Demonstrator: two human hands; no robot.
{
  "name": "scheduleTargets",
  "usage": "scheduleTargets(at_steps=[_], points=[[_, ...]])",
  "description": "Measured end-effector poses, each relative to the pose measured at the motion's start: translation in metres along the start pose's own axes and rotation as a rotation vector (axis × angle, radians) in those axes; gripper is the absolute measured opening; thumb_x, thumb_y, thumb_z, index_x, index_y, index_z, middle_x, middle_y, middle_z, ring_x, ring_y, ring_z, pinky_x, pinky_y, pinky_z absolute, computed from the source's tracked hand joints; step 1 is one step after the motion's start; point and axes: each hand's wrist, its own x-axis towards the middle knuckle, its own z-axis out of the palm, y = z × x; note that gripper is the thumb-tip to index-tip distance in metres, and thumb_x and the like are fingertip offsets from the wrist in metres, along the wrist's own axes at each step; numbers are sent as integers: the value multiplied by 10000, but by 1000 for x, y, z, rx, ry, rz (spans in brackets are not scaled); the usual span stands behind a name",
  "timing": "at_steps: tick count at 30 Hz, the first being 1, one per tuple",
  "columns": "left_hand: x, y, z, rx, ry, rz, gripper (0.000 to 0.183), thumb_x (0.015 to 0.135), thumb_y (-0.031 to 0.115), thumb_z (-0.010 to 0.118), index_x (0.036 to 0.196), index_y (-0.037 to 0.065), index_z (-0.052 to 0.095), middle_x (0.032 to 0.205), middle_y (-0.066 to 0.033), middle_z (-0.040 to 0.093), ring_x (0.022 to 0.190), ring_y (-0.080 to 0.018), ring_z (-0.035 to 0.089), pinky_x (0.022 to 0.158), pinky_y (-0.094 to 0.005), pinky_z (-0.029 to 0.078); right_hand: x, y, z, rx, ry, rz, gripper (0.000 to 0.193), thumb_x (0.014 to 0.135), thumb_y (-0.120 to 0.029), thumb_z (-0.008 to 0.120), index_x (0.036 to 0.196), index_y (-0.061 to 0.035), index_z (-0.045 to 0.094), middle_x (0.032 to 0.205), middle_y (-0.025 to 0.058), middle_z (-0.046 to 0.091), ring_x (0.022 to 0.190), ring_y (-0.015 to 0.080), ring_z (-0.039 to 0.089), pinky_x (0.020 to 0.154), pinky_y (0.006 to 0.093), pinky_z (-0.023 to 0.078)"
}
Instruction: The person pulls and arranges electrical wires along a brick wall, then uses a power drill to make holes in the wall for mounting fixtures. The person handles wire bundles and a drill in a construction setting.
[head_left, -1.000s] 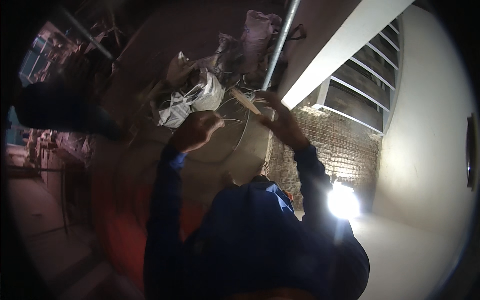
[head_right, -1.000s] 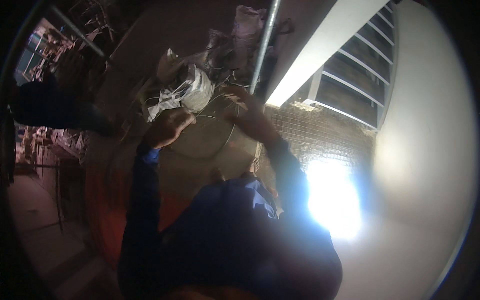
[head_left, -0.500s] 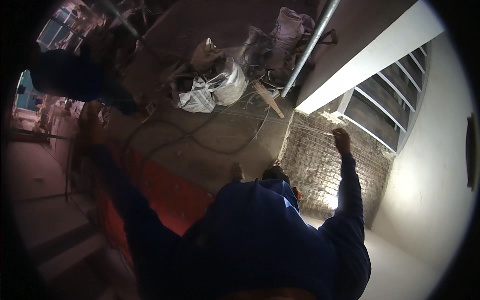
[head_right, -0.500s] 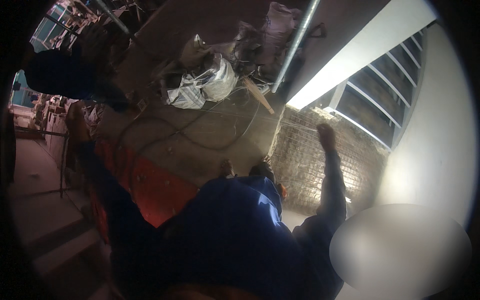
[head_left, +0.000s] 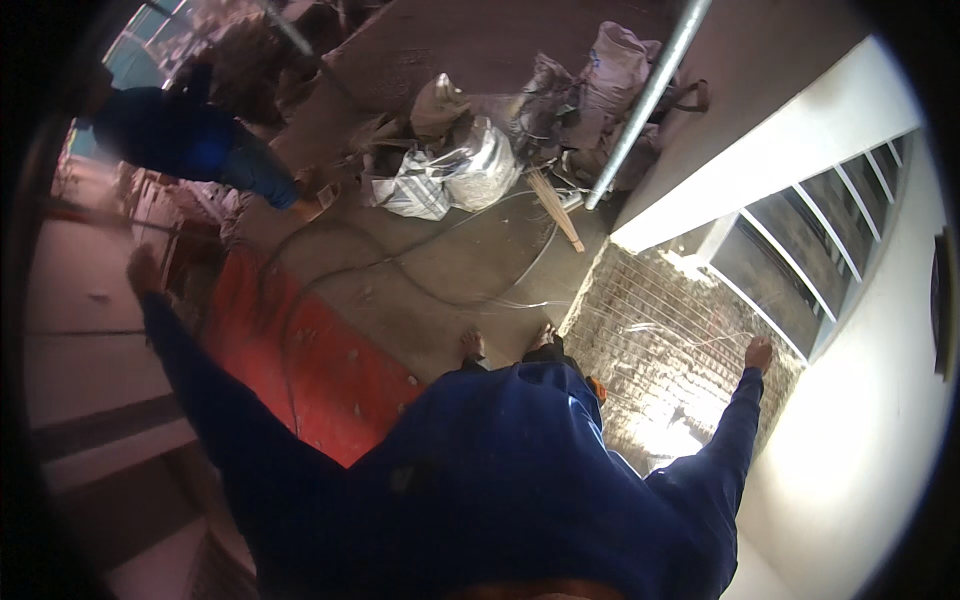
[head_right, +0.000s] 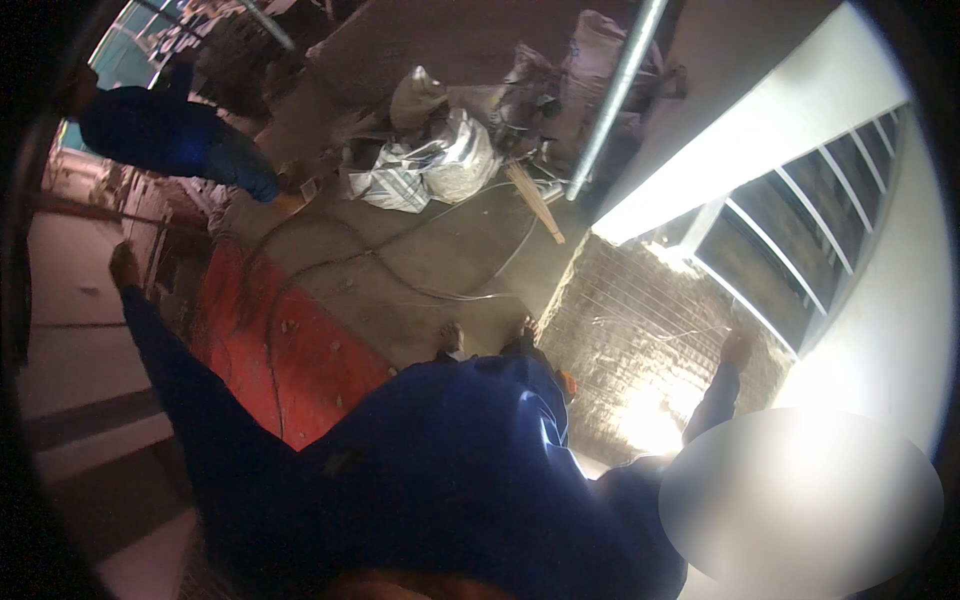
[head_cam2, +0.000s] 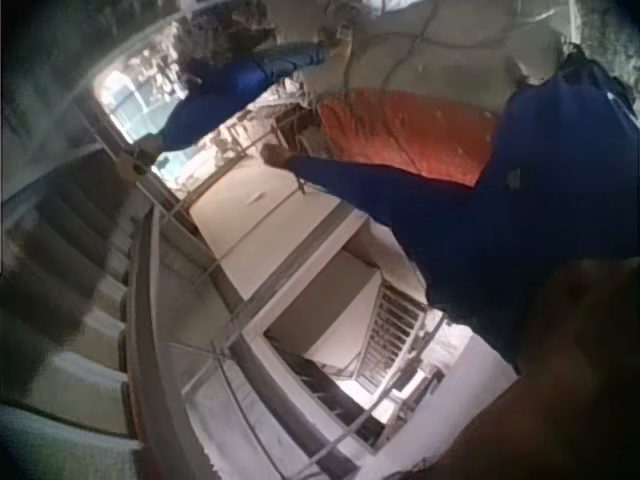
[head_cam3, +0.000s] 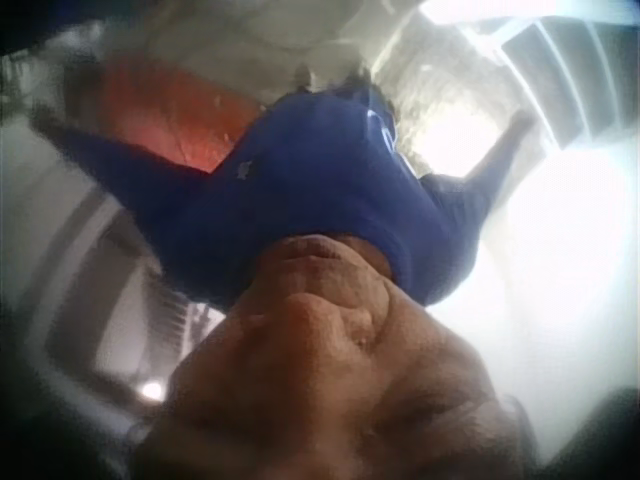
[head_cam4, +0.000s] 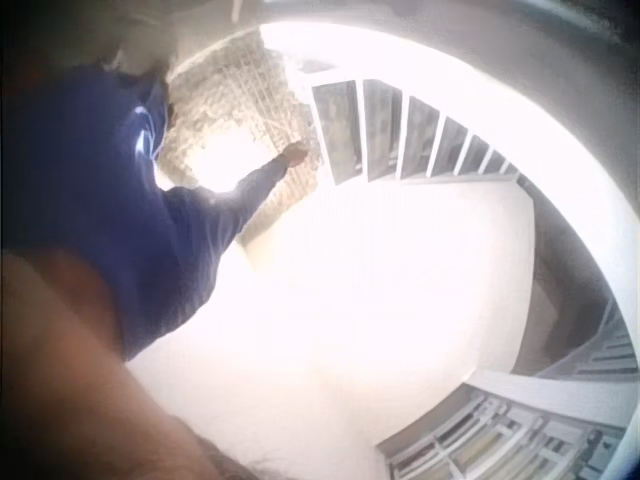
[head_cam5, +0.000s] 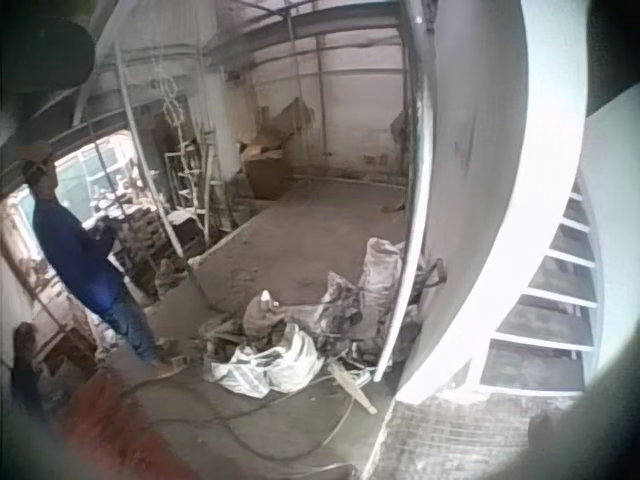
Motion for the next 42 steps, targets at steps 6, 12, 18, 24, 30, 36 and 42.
scheduleTargets(at_steps=[6,12,18,24,30,36,42], points=[[-196,201,57,284,-308,-8,419,971,347,489,1321,119,522,1330,-164,558,1187,-387,544,985,-534,441,-87,-155,148,27,-709,-424,280,935,-310,582,928,-49,682,900,200,705,804,394,681,734,483,542],[-355,400,103,-153,-711,-255,601,910,443,563,1420,143,460,1422,-187,467,1322,-379,438,1074,-572,361,-162,-479,6,870,-1041,-733,662,825,-279,791,1377,-76,489,1268,185,600,1141,306,606,948,423,495],[-493,453,112,-471,-1085,-510,581,892,433,599,1380,129,519,1325,-189,553,1285,-356,495,1077,-512,396,-192,-630,-382,1653,-1895,-1389,667,880,-486,705,1245,62,599,1236,187,623,1153,296,591,980,421,452],[-620,364,157,-655,-1011,-780,491,896,408,585,1293,122,546,1201,-174,583,1172,-344,544,1008,-473,427,-349,-646,-565,2568,-2735,-916,418,926,-361,677,1056,36,664,970,201,645,860,290,641,688,353,506],[-746,255,143,-646,-1015,-1065,399,899,379,572,1199,116,568,1084,-158,593,1064,-331,574,930,-452,452,-430,-669,-584,2587,-2849,-645,381,939,-332,663,1019,41,663,920,203,645,804,286,648,639,331,517],[-786,218,129,-690,-1021,-1189,317,902,351,558,1105,109,589,968,-142,603,957,-317,605,851,-431,476,-456,-687,-584,2527,-2832,-764,397,947,-349,645,1002,44,658,917,198,649,802,289,649,655,335,520],[-761,217,155,-799,-936,-1089,253,905,323,545,1012,103,610,851,-126,612,849,-304,636,773,-410,501,-456,-695,-586,2493,-2765,-980,415,955,-366,628,985,47,653,915,194,654,800,292,650,670,340,522]])
